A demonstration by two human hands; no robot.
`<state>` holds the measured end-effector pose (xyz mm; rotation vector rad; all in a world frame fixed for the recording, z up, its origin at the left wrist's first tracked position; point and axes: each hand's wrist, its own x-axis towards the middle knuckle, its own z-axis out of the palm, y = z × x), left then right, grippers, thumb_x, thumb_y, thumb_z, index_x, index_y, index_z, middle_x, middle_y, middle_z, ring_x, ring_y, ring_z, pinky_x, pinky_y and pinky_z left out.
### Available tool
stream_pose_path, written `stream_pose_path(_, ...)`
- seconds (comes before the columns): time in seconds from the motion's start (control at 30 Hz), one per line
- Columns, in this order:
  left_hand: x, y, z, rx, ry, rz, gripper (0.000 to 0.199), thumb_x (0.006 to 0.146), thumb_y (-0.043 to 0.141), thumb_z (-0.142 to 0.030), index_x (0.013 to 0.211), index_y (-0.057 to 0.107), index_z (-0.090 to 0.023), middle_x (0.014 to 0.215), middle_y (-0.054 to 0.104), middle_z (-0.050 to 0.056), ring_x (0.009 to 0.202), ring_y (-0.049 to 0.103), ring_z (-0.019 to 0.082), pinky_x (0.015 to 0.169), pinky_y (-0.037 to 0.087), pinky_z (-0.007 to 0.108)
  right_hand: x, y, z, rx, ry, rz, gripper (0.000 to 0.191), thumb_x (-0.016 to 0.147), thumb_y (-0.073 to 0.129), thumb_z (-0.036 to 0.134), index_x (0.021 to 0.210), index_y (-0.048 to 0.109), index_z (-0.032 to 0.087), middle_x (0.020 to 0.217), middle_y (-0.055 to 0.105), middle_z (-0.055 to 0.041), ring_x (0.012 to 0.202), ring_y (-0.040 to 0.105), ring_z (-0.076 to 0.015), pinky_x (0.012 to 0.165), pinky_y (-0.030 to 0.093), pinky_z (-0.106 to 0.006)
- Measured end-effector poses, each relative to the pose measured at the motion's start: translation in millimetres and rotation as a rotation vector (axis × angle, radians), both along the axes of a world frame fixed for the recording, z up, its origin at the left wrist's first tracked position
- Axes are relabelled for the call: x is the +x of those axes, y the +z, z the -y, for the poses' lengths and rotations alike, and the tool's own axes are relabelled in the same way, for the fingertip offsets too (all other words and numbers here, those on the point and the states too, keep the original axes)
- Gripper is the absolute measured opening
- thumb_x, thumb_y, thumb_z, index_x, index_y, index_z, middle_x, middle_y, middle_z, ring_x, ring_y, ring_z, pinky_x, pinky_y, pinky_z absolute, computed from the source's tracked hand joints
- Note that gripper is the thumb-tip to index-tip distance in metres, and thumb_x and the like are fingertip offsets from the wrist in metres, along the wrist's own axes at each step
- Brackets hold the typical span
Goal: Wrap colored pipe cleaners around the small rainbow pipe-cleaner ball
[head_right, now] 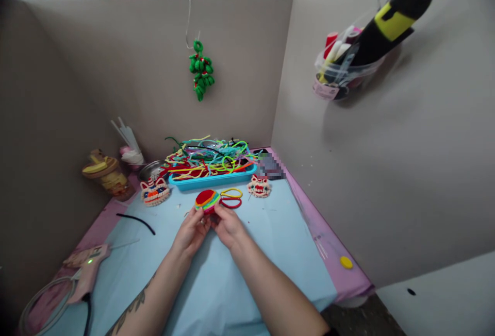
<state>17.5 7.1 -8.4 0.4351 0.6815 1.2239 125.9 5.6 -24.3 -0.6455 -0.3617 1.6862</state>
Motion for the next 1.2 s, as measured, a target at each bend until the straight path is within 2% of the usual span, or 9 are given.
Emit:
stream_pose_path(0.13,-0.5,0.5,-0.6,0.013,0.012,-0.007,0.038,0.070,0.076,-0.012,0.103,0.059,-0.020,0.087,0.071,0.001,0.064,0.064,0.008,0.060,0.053,0.017,1.1,3.2,1.6,-0.017,-0.002,0.031,0.024,0.065,0.079,0.038,0.080,0.072,0.020,0.083,0.073,-0.0034,0.077,0.062,-0.0174,0.071,0.044,-0.029)
stream_pose_path(0.33,1.9,-2.0,-2.6,-0.136,0.070,0.027,0.018,0.081,0.061,-0.006,0.094,0.062,-0.017,0.085,0.071,0.002,0.065,0.066,0.008,0.056,0.053,0.014,-3.7,10.9,6.3,0.136,-0.137,0.227,0.028,0.061,0.081,0.039,0.078,0.072,0.018,0.077,0.072,-0.0047,0.078,0.062,-0.0207,0.079,0.043,-0.034)
stream_pose_path(0.47,5.0,-1.8,-1.5,-0.164,0.088,0.011,0.017,0.083,0.058,-0.004,0.095,0.061,-0.017,0.083,0.071,0.002,0.063,0.066,0.008,0.055,0.053,0.014,-5.3,6.9,4.8,0.146,-0.196,0.260,0.024,0.063,0.078,0.039,0.074,0.072,0.018,0.074,0.071,-0.0038,0.075,0.062,-0.0205,0.080,0.042,-0.035)
stream_pose_path(0.73,2.0,2.2,-3.1,-0.162,0.113,-0.016,0.019,0.084,0.058,-0.005,0.098,0.057,-0.017,0.079,0.070,0.001,0.060,0.066,0.008,0.055,0.053,0.014,-8.1,5.7,4.5,0.075,-0.043,0.112,0.025,0.060,0.077,0.037,0.075,0.070,0.019,0.078,0.071,-0.0047,0.077,0.060,-0.0215,0.073,0.041,-0.033)
stream_pose_path(0.8,0.1,2.9,-4.5,-0.168,0.146,-0.029,0.018,0.084,0.058,-0.006,0.098,0.057,-0.017,0.079,0.070,0.001,0.061,0.066,0.008,0.055,0.053,0.014,-7.8,4.7,5.4,0.049,-0.031,0.155,0.026,0.063,0.075,0.040,0.079,0.069,0.020,0.079,0.070,-0.0044,0.076,0.059,-0.0209,0.068,0.040,-0.031)
stream_pose_path(0.9,-2.1,2.7,-5.3,-0.116,0.204,-0.049,0.022,0.082,0.063,-0.009,0.100,0.055,-0.018,0.084,0.071,0.002,0.066,0.068,0.009,0.060,0.054,0.017,-6.2,2.6,8.5,0.047,-0.177,0.484,0.021,0.070,0.069,0.041,0.072,0.064,0.022,0.070,0.063,-0.0008,0.069,0.052,-0.0180,0.062,0.036,-0.029)
stream_pose_path(1.0,-0.5,1.5,-2.8,0.002,0.222,-0.065,0.035,0.076,0.070,-0.013,0.107,0.053,-0.019,0.088,0.071,0.004,0.073,0.069,0.013,0.068,0.055,0.021,-5.7,4.6,14.2,0.266,-0.404,0.919,0.010,0.072,0.069,0.028,0.072,0.060,0.024,0.072,0.057,0.0005,0.070,0.050,-0.0177,0.067,0.038,-0.030)
stream_pose_path(1.1,3.4,0.5,2.4,0.055,0.223,-0.092,0.057,0.069,0.077,-0.015,0.118,0.048,-0.020,0.085,0.071,0.004,0.071,0.069,0.014,0.066,0.054,0.021,-7.0,9.9,19.6,0.523,-0.421,1.190,0.010,0.078,0.062,0.019,0.085,0.064,0.025,0.088,0.059,-0.0033,0.086,0.053,-0.0208,0.079,0.042,-0.032)
stream_pose_path(1.2,5.7,1.1,6.6,0.035,0.210,-0.116,0.073,0.065,0.080,-0.017,0.126,0.041,-0.020,0.079,0.070,0.003,0.064,0.067,0.013,0.062,0.052,0.022,-6.0,12.4,20.4,0.602,-0.413,1.346,0.012,0.082,0.055,0.016,0.086,0.064,0.023,0.090,0.059,-0.0051,0.091,0.054,-0.0213,0.084,0.043,-0.034)
